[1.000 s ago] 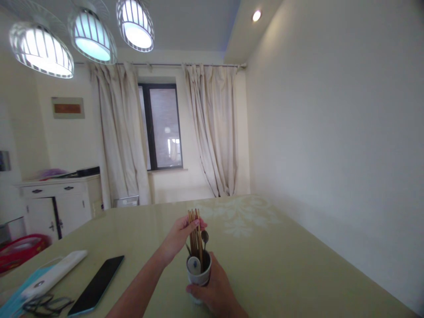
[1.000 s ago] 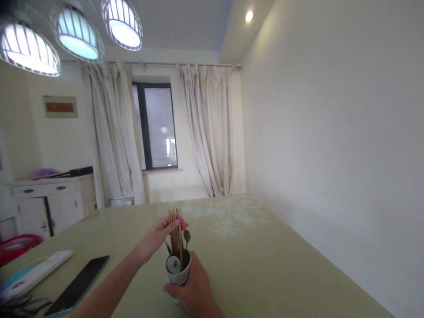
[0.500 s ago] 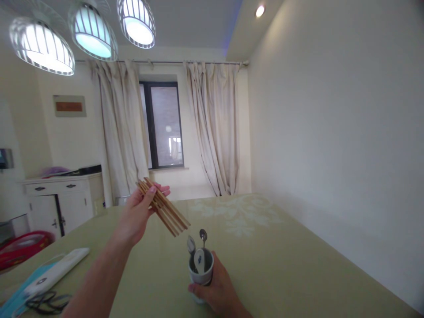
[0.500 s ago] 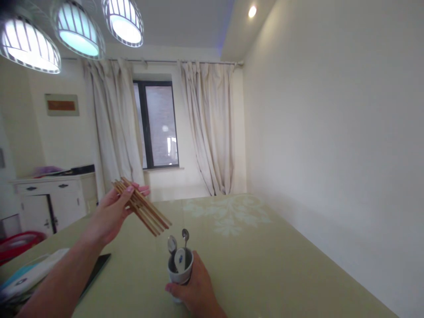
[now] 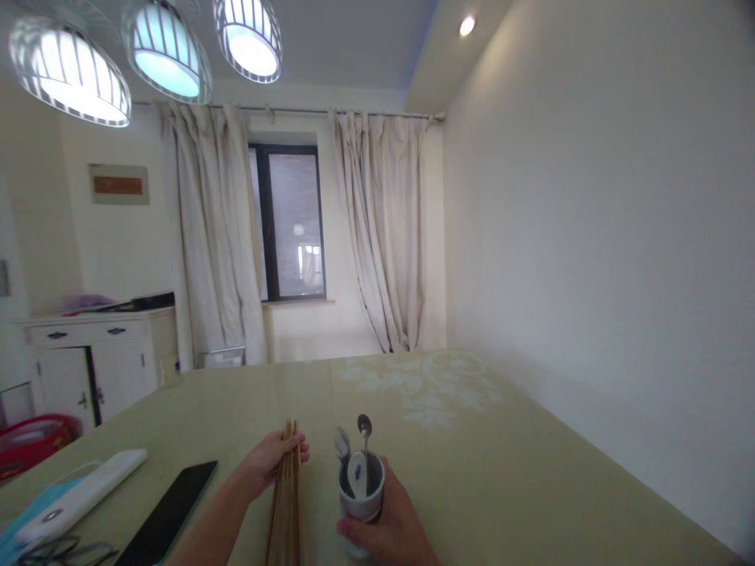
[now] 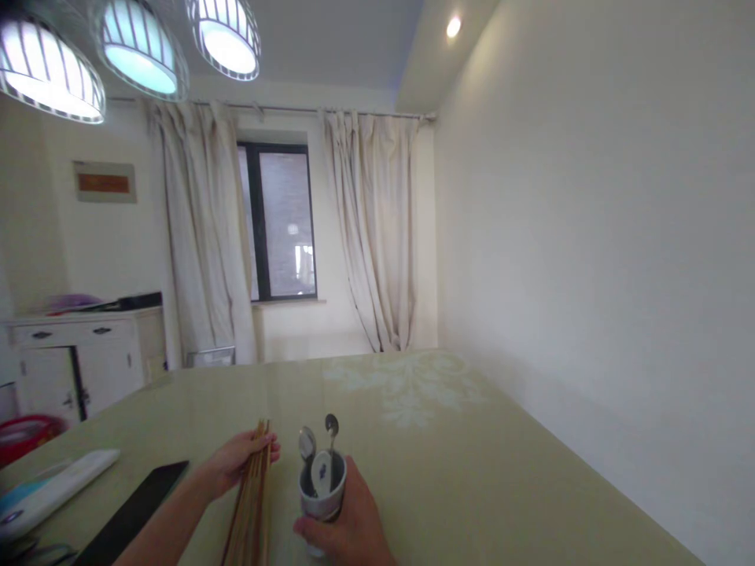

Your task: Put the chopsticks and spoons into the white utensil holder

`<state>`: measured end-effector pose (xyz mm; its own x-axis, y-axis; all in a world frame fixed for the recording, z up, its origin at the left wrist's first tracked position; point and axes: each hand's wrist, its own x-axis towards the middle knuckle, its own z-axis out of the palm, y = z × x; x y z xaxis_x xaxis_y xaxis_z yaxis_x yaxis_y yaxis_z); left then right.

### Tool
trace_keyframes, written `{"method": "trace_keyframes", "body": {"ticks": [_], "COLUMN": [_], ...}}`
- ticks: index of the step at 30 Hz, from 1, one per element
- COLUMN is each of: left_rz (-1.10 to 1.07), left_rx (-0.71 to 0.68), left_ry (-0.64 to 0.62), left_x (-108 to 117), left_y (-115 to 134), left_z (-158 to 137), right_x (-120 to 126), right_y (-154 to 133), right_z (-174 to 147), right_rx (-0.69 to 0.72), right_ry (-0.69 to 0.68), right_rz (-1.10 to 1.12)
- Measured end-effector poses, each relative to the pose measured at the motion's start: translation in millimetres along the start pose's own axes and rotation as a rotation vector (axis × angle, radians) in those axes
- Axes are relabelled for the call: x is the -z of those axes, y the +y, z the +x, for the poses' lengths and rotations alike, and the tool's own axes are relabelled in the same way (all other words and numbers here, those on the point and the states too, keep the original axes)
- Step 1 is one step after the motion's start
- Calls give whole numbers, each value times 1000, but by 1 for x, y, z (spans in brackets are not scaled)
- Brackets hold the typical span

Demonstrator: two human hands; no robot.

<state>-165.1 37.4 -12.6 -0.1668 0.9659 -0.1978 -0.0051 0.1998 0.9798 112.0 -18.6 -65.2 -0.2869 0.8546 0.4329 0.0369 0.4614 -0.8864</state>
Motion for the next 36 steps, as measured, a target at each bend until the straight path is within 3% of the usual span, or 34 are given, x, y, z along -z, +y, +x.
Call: {"method": "trace_keyframes", "body": {"ticks": [3, 8, 15, 17, 19, 23, 26, 28, 30, 33, 36], "left_rz": [330, 820, 1093, 1003, 745, 191, 124, 118, 109, 57, -137], "left_rx": [-41, -135, -209, -291, -402, -463, -497, -505, -504, -518, -519], "left_ry": [25, 168, 300, 360, 333, -15, -179, -225, -206, -140, 30], "left_x": [-15, -35, -53, -54, -54, -58, -69, -78, -85, -89, -81], "left_y": [-19, -34, -46, -37, -23, -2, -1, -4, -4, 7, 33], "left_z": [12, 23, 13, 6, -5, -35, -51, -56, -58, -62, -70], "right_x": [1, 2, 2, 2, 1, 2, 3, 4, 5, 5, 5], "right_y": [3, 6, 1, -2, -1, 16, 28, 27, 14, -13, -33], "right_z": [1, 1, -2, -1, -1, -3, -5, -2, 6, 26, 45], "right_rx": [20, 42, -1, -15, -10, 32, 104, 159, 162, 61, -13], "right_ry": [-18, -20, 4, 7, 9, 81, 153, 197, 252, 311, 284], "right_rz": [-13, -18, -57, -36, 1, 16, -25, -40, -43, -23, -53]}}
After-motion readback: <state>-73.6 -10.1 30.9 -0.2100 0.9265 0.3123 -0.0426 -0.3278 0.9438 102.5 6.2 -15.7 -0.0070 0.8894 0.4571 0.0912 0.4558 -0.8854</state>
